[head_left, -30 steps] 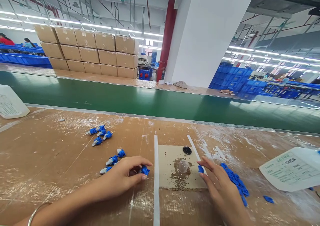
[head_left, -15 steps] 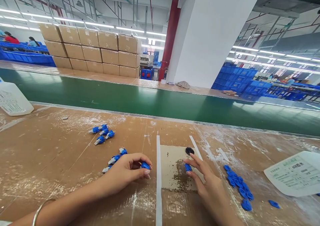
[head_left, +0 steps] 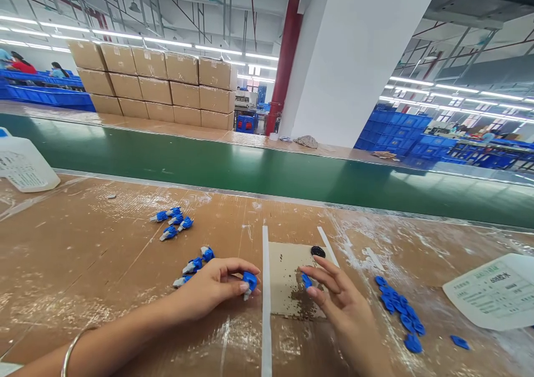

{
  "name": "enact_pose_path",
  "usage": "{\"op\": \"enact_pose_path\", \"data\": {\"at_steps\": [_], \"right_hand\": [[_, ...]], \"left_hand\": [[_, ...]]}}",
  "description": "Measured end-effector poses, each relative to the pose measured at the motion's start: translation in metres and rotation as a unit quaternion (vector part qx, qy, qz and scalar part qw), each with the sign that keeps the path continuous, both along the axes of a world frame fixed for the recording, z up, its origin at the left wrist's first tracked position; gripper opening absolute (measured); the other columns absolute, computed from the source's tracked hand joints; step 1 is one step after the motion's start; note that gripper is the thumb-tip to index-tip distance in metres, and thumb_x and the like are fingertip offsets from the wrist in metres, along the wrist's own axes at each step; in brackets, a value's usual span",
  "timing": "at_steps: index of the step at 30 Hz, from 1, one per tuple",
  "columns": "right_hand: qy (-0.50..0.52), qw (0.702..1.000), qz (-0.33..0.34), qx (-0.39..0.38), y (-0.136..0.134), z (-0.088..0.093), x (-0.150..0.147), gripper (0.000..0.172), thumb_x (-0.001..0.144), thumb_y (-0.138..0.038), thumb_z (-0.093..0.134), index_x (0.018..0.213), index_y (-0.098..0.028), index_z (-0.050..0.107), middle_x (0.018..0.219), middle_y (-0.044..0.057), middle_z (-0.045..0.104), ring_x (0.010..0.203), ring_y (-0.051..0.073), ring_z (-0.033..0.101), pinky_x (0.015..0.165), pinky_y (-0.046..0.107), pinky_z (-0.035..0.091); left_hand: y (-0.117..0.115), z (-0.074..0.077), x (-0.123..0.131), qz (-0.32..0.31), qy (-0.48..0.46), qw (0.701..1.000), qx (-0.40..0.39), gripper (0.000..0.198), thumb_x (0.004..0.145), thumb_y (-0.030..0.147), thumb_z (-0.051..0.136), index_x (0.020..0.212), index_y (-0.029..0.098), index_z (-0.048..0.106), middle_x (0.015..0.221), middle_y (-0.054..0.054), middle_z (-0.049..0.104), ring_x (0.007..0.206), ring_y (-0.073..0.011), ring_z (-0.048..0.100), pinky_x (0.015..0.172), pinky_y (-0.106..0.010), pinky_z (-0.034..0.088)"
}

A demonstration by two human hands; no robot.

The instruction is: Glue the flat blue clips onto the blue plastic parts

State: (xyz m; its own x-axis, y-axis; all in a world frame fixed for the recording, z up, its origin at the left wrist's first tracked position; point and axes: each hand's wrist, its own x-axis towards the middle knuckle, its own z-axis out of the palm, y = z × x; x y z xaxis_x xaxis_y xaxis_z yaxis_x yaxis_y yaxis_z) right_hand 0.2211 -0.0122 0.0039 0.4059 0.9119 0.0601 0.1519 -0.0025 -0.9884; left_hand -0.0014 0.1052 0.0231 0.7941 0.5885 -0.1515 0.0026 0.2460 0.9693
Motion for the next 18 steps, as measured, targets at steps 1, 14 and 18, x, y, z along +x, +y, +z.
{"op": "enact_pose_path", "data": {"at_steps": [1, 14, 18], "right_hand": [[0.089, 0.996, 0.002, 0.016, -0.001, 0.003, -0.009, 0.057, 0.072, -0.046, 0.068, 0.121, -0.025, 0.048, 0.112, 0.006, 0.066, 0.112, 0.018, 0.056, 0.095, 0.033, 0.044], [0.477, 0.875, 0.03, 0.078, 0.006, 0.005, -0.09, 0.044, 0.059, -0.03, 0.083, 0.098, -0.023, 0.065, 0.099, 0.004, 0.071, 0.086, 0.012, 0.067, 0.073, 0.019, 0.052], [0.429, 0.899, -0.008, 0.084, 0.005, 0.0, -0.099, 0.05, 0.059, -0.035, 0.083, 0.102, -0.025, 0.06, 0.101, 0.003, 0.07, 0.092, 0.016, 0.065, 0.08, 0.026, 0.051]], "left_hand": [[-0.001, -0.001, 0.0, -0.007, -0.007, 1.0, -0.011, 0.033, 0.07, 0.03, 0.076, 0.096, 0.016, 0.062, 0.085, -0.004, 0.07, 0.085, -0.019, 0.067, 0.082, -0.032, 0.046], [-0.017, -0.003, 0.002, -0.04, -0.13, 0.99, -0.03, 0.055, 0.068, 0.019, 0.079, 0.113, 0.021, 0.049, 0.089, -0.001, 0.061, 0.077, -0.0151, 0.067, 0.073, -0.027, 0.05], [-0.017, -0.003, 0.001, -0.035, -0.128, 0.991, -0.035, 0.052, 0.067, 0.021, 0.08, 0.11, 0.021, 0.051, 0.088, 0.0, 0.06, 0.076, -0.0112, 0.063, 0.07, -0.022, 0.047]]}}
